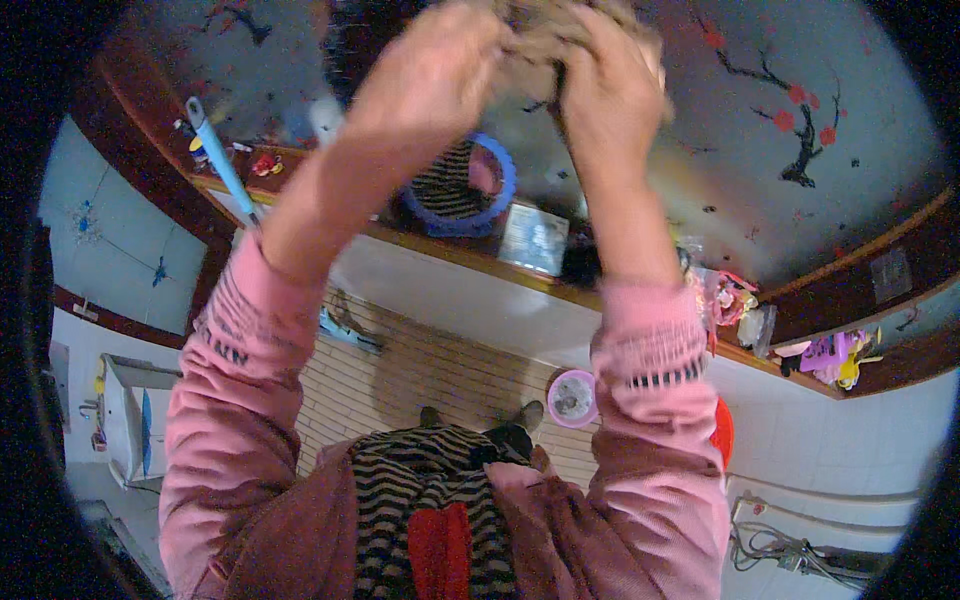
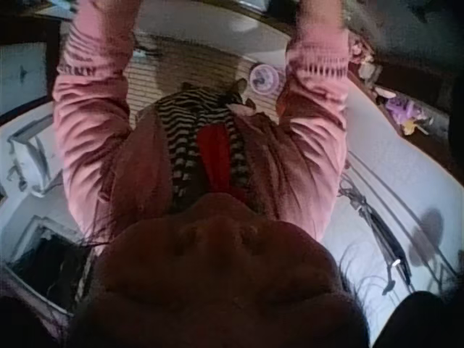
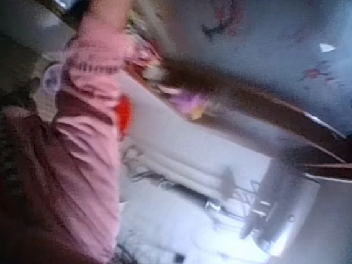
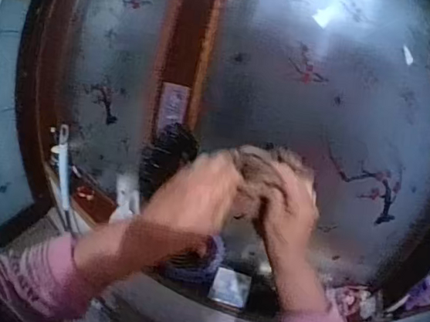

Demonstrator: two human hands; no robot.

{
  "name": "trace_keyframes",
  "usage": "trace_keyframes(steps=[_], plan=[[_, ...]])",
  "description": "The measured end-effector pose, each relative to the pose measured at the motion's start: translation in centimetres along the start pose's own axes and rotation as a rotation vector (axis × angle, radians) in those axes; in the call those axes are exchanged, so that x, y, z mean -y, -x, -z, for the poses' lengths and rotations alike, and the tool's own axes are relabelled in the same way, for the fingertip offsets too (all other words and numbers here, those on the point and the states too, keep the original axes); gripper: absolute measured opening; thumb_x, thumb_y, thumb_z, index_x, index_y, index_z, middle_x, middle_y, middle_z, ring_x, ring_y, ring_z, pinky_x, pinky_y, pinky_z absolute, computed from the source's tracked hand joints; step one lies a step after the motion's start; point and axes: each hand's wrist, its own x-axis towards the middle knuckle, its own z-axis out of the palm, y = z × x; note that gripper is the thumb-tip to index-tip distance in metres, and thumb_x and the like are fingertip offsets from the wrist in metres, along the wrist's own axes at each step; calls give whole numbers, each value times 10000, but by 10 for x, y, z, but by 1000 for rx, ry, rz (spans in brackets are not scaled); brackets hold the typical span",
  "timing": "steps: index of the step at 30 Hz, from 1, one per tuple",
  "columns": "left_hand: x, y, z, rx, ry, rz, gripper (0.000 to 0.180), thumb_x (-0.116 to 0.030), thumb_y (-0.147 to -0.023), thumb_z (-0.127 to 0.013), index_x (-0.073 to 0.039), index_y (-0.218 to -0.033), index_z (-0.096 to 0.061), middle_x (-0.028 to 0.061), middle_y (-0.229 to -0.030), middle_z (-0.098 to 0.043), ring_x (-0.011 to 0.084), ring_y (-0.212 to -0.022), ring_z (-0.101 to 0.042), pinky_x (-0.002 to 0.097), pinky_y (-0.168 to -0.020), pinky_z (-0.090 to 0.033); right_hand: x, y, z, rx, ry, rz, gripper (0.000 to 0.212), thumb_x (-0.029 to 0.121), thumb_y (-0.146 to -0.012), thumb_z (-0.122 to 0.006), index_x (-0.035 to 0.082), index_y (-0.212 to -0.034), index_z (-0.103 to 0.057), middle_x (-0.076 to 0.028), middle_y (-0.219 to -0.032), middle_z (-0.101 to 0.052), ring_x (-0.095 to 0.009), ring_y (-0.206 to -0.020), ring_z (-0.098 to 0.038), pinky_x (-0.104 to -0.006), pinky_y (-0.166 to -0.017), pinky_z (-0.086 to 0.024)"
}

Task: The person wipes a metal window frame with a cloth, then rinses the cloth in a pink basin and wrings it out. They continue wiping the window frame and a nearby glass panel with the damp cloth.

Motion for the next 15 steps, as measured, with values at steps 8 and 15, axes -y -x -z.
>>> trace_keyframes(steps=[8, 15], plan=[[-76, 183, 69, 487, 638, 521, 190, -183, -983, -567, -6, -1031, -618, 219, -966, -627, 426, -927, -600, 509, -864, -485, 107, 214, 40, 499, -418, -936, 339, 126, -1069, -530, -21, -1360, -624, -72, -1236, -693, -150, -1107, -634, -312, -985, -509], [-59, 265, 71, 618, 650, 840, 278, -295, -1031, -565, -26, -1065, -628, 206, -1038, -619, 401, -1015, -607, 485, -882, -487, 116, 265, 10, 654, -1033, -1427, 345, 207, -1090, -555, 15, -1368, -622, -56, -1199, -706, -144, -1058, -656, -329, -949, -537]])
